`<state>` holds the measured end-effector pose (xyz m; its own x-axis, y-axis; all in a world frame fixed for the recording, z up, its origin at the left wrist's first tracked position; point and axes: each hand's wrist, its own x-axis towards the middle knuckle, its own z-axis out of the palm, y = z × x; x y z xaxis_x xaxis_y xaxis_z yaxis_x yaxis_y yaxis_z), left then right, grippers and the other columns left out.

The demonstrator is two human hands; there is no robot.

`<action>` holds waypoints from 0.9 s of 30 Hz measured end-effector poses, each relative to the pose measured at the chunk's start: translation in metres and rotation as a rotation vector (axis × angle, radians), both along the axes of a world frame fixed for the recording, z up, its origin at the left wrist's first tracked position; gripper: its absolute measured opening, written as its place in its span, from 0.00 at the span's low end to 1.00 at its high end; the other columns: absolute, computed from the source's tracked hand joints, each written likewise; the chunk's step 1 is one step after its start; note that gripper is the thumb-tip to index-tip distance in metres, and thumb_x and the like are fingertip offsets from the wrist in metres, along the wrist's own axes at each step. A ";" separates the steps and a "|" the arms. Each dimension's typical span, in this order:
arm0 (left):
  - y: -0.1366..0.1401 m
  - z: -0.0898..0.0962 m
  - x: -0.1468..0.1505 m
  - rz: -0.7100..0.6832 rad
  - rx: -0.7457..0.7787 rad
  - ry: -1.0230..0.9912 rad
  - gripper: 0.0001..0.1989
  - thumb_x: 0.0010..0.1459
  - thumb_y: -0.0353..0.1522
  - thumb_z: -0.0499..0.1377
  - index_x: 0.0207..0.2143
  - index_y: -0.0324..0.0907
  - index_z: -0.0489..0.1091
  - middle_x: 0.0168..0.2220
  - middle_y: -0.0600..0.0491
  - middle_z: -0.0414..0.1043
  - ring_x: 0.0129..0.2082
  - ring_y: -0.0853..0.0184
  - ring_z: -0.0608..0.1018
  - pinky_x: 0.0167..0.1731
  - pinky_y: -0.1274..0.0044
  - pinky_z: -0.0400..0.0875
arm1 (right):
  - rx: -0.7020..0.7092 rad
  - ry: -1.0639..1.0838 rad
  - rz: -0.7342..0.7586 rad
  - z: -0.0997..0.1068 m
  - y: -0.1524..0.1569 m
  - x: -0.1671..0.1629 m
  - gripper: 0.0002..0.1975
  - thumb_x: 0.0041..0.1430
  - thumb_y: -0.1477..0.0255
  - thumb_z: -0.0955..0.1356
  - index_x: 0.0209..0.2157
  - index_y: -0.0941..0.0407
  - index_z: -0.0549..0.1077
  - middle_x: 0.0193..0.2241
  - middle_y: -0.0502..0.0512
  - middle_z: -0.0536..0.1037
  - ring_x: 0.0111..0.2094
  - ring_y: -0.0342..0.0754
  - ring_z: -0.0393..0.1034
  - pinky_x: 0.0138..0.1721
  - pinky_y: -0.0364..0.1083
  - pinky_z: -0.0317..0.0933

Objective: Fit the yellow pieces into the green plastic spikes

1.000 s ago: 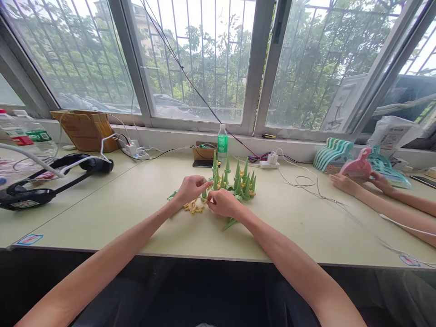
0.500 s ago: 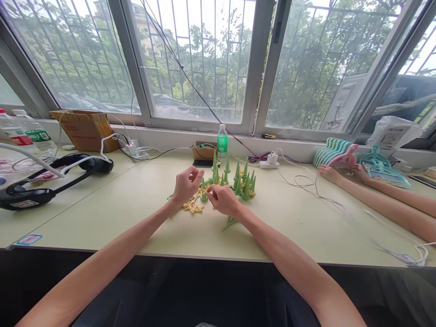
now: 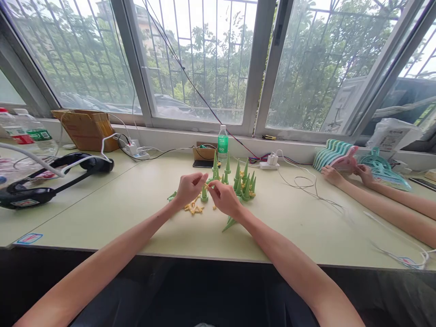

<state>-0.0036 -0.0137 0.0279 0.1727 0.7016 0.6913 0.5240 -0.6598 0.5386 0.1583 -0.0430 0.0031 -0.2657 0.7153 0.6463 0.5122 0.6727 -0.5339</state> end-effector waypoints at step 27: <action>-0.002 -0.004 0.002 -0.028 0.012 0.036 0.27 0.62 0.44 0.51 0.17 0.41 0.46 0.17 0.59 0.42 0.21 0.72 0.48 0.21 0.78 0.48 | -0.093 0.010 0.036 0.003 -0.005 -0.003 0.13 0.67 0.63 0.60 0.39 0.56 0.70 0.27 0.50 0.76 0.20 0.40 0.66 0.27 0.39 0.60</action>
